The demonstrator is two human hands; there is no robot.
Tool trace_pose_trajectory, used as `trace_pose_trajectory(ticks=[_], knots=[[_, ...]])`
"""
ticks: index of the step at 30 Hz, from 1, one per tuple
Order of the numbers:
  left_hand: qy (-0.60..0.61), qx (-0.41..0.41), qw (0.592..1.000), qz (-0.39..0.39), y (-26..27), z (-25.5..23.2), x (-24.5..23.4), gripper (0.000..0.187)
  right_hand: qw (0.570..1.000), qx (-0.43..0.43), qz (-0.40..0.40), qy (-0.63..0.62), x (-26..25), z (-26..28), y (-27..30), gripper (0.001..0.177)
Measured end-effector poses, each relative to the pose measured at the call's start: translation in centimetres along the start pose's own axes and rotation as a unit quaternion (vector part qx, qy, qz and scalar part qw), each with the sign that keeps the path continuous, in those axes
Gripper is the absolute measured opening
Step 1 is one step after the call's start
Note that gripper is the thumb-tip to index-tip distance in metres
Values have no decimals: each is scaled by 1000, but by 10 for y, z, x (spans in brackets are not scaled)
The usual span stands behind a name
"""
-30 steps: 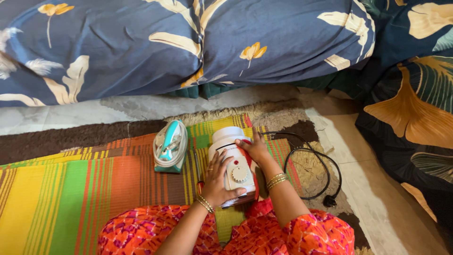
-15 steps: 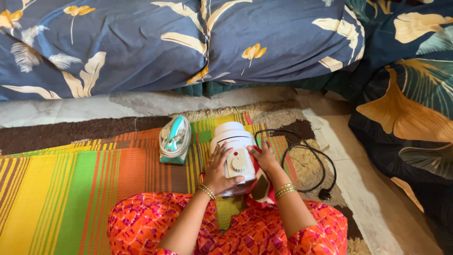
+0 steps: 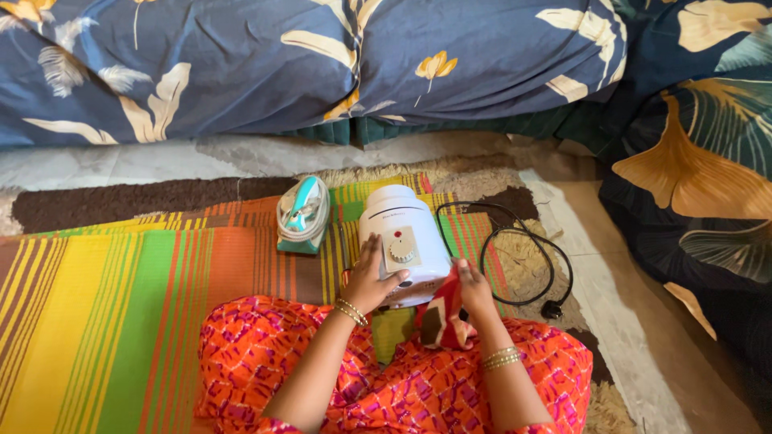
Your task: The person sits on a mat and wipes the exterior of a white cylindrical appliance with a red cloth. They rotate the appliance to clean the bottom vent and sides, then flip it to wipe the top and front control panel.
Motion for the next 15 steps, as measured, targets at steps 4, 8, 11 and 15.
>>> trace_pose_trajectory(ticks=[4, 8, 11, 15], knots=[[71, 39, 997, -21, 37, -22, -20, 95, 994, 55, -38, 87, -19, 33, 18, 43], [37, 27, 999, -19, 55, -39, -22, 92, 999, -22, 43, 21, 8, 77, 27, 25], [29, 26, 998, -41, 59, -38, -24, 92, 995, -32, 89, -32, 32, 78, 36, 21], [14, 61, 992, -112, 68, -40, -27, 90, 977, 13, 114, -177, 56, 62, 45, 14]])
Point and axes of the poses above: each hand's wrist, its own y-axis away from the middle knuckle, its own x-axis out of the palm, z = x × y, the point moved 10 cm from there along -y, towards the middle knuckle, and after that the axes turned 14 degrees about -x, right-handed, at the moved point
